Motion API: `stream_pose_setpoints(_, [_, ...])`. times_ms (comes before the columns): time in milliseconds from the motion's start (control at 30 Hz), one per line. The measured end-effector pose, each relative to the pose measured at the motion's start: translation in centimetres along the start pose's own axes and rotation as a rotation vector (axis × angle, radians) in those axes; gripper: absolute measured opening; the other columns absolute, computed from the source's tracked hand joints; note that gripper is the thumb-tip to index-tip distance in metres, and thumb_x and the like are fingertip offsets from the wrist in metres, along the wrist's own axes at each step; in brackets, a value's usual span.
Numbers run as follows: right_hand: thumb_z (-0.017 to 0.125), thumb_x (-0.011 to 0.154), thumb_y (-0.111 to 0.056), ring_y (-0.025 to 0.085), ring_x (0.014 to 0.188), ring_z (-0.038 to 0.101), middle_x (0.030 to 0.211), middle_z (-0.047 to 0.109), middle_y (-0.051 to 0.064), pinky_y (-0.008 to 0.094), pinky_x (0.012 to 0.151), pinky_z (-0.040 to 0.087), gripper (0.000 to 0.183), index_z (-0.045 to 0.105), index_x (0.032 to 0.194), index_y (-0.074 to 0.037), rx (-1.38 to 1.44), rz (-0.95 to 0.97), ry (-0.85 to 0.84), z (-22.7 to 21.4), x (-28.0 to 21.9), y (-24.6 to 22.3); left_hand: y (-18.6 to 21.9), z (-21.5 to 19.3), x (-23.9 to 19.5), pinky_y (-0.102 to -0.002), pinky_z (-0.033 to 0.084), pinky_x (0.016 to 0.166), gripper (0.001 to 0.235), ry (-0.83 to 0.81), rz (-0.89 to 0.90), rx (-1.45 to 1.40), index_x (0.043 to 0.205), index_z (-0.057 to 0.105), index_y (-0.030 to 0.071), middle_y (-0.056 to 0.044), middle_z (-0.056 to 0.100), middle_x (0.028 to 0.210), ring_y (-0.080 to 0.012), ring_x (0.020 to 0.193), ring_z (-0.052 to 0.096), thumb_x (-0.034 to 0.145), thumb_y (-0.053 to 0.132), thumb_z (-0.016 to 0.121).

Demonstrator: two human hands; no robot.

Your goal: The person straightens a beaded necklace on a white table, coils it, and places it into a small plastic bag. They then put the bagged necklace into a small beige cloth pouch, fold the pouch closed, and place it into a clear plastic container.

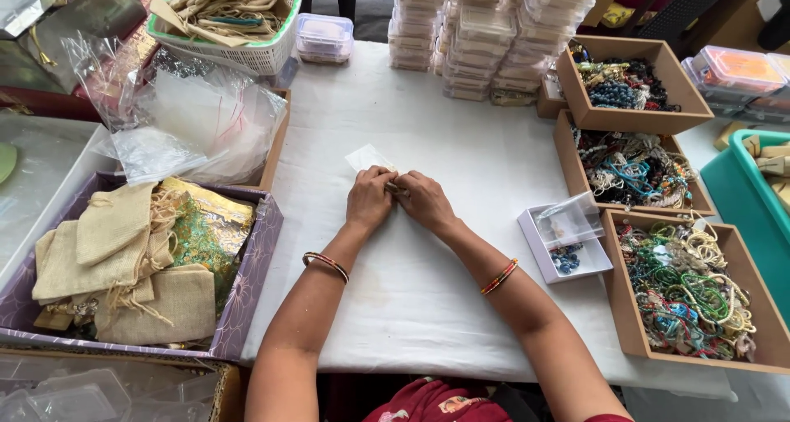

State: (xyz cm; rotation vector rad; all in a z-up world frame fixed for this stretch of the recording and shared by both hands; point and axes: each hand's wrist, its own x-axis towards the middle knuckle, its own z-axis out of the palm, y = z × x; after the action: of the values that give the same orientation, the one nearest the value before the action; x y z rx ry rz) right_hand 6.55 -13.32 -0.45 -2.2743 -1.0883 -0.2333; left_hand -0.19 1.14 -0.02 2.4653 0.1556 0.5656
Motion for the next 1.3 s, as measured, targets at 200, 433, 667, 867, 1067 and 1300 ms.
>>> stream_pose_setpoints(200, [0.074, 0.095, -0.018, 0.021, 0.081, 0.070, 0.097, 0.074, 0.003, 0.037, 0.078, 0.058, 0.008, 0.077, 0.101, -0.012, -0.190, -0.024, 0.028, 0.1, 1.6, -0.9, -0.3, 0.1, 0.0, -0.036, 0.053, 0.098, 0.030, -0.011, -0.031, 0.003, 0.115, 0.076, 0.014, 0.000, 0.067, 0.119, -0.0225, 0.111, 0.061, 0.088, 0.004, 0.068])
stream_pose_setpoints(433, [0.074, 0.079, -0.005, 0.020, 0.083, 0.071, 0.098, 0.072, 0.005, 0.033, 0.079, 0.059, 0.023, 0.080, 0.100, -0.013, 0.008, -0.087, -0.011, -0.2, 1.5, 0.9, -0.9, 0.6, 0.7, -0.036, 0.054, 0.097, 0.029, -0.021, -0.104, -0.079, 0.115, 0.076, 0.014, 0.000, 0.067, 0.116, -0.0214, 0.109, 0.062, 0.088, 0.008, 0.068])
stream_pose_setpoints(667, [0.080, 0.088, -0.020, 0.020, 0.092, 0.068, 0.105, 0.069, 0.007, 0.034, 0.082, 0.058, 0.024, 0.070, 0.104, -0.006, -0.019, 0.067, -0.058, -1.3, 4.1, -0.9, -1.6, 1.1, 0.8, -0.036, 0.054, 0.097, 0.027, 0.054, -0.052, -0.048, 0.111, 0.078, 0.015, 0.001, 0.069, 0.118, -0.0219, 0.113, 0.062, 0.088, 0.007, 0.066])
stream_pose_setpoints(867, [0.087, 0.078, -0.015, 0.025, 0.100, 0.067, 0.112, 0.069, 0.008, 0.039, 0.090, 0.055, 0.037, 0.072, 0.110, -0.005, 0.173, -0.110, -0.018, 0.4, 4.3, 2.3, -1.9, -1.0, 1.1, -0.036, 0.057, 0.089, 0.023, 0.131, -0.154, 0.018, 0.108, 0.076, 0.016, 0.001, 0.069, 0.112, -0.0205, 0.106, 0.065, 0.088, 0.008, 0.068])
stream_pose_setpoints(1067, [0.085, 0.082, -0.017, 0.017, 0.092, 0.071, 0.112, 0.069, 0.007, 0.032, 0.084, 0.062, 0.032, 0.073, 0.109, -0.007, 0.216, 0.082, -0.049, -1.0, 3.6, 0.1, -1.8, -1.1, 1.1, -0.036, 0.057, 0.086, 0.009, 0.081, -0.128, 0.033, 0.096, 0.075, 0.017, 0.001, 0.067, 0.106, -0.0205, 0.104, 0.065, 0.088, 0.013, 0.074])
stream_pose_setpoints(1300, [0.078, 0.092, -0.018, 0.011, 0.080, 0.073, 0.109, 0.071, 0.001, 0.028, 0.071, 0.064, 0.021, 0.074, 0.111, -0.011, 0.364, 0.072, 0.049, -0.8, 3.2, -0.1, -1.8, -0.8, 1.2, -0.039, 0.056, 0.086, 0.012, 0.247, 0.032, -0.155, 0.096, 0.074, 0.011, -0.005, 0.060, 0.116, -0.0257, 0.109, 0.058, 0.085, 0.009, 0.076])
